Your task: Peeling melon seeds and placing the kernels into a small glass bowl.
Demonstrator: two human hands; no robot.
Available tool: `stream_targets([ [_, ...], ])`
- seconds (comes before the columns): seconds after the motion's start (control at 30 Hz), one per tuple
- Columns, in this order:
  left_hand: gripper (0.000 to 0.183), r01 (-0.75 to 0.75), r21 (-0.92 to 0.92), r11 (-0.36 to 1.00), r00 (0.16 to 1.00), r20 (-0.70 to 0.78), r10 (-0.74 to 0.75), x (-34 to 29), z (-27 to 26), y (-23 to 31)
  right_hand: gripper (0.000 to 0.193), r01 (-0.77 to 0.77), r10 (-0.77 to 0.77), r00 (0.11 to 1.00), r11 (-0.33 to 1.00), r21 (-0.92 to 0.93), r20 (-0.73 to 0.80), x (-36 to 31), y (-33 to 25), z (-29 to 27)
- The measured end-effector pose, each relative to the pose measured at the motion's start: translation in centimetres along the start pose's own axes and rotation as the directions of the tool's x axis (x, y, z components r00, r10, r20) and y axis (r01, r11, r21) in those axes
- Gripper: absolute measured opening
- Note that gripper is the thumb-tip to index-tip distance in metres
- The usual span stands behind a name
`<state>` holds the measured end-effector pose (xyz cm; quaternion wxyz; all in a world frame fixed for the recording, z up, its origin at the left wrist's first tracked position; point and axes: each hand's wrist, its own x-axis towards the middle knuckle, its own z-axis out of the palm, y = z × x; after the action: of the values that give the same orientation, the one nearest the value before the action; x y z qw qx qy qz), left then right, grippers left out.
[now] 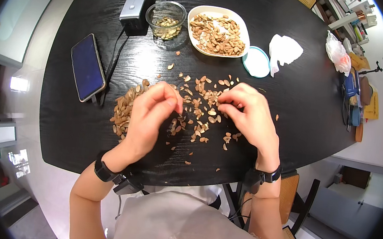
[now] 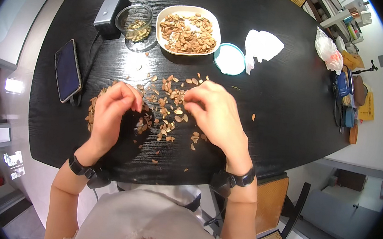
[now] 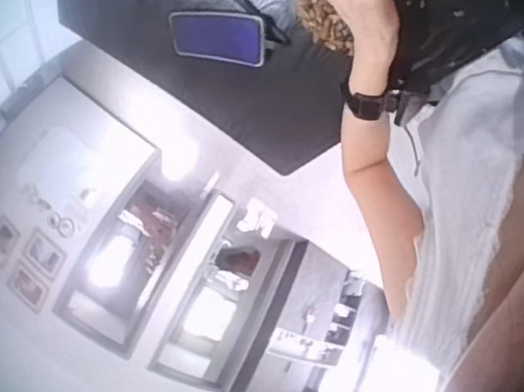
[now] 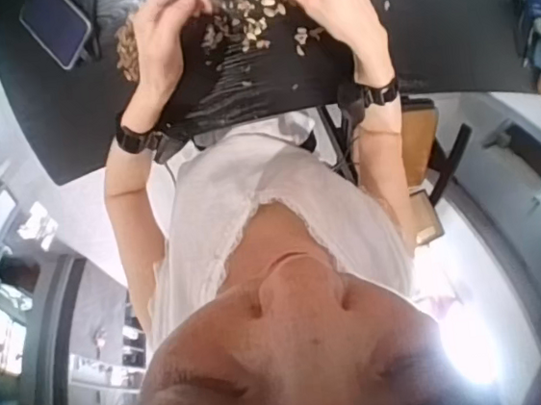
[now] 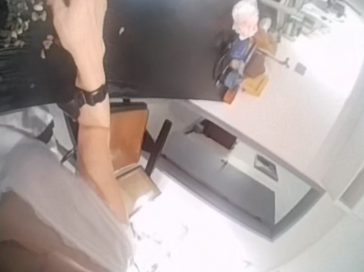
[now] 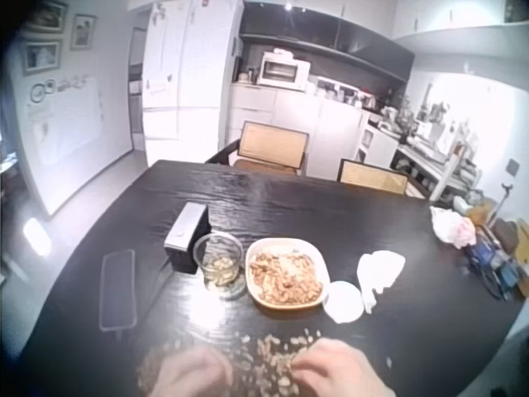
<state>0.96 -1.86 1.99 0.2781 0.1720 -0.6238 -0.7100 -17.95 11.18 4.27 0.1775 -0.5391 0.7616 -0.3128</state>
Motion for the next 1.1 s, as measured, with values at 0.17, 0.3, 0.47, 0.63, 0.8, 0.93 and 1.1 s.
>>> stream_targets([
  [0.17,0.012,0.328,-0.483,0.812,0.944,0.135,-0.301,0.4,-0.5,1.1,0.010,0.002,0.001,0.997,0.999,0.042,-0.076,-0.2,-0.9,-0.7],
  [0.3,0.010,0.414,-0.537,0.735,0.910,0.220,-0.352,0.6,-0.8,1.1,0.013,0.193,-0.206,0.966,0.977,0.093,0.158,-1.8,-2.1,-1.5],
  [0.47,0.008,0.465,-0.576,0.673,0.879,0.213,-0.426,0.3,-0.4,1.1,0.011,-0.090,0.076,0.993,0.982,-0.165,-0.090,-3.8,-1.2,-4.8],
  [0.63,0.011,0.531,-0.467,0.707,0.847,0.250,-0.470,0.1,-0.3,0.8,0.011,0.014,-0.022,0.986,0.999,-0.049,-0.166,-7.8,0.2,-2.5],
  [0.8,0.011,0.470,-0.241,0.849,0.872,0.272,-0.406,-0.2,0.1,0.7,0.010,0.105,-0.151,0.961,0.974,-0.202,-0.231,-9.1,0.9,1.2],
  [0.93,0.010,0.475,-0.196,0.858,0.867,0.268,-0.419,-0.2,0.0,0.0,0.008,0.061,-0.115,0.932,0.985,-0.163,-0.343,-9.6,1.7,1.9],
  [1.1,0.009,0.431,-0.145,0.891,0.889,0.236,-0.392,-0.2,0.4,-0.3,0.005,0.057,-0.048,0.923,0.998,0.012,-0.381,-10.2,1.5,2.5],
])
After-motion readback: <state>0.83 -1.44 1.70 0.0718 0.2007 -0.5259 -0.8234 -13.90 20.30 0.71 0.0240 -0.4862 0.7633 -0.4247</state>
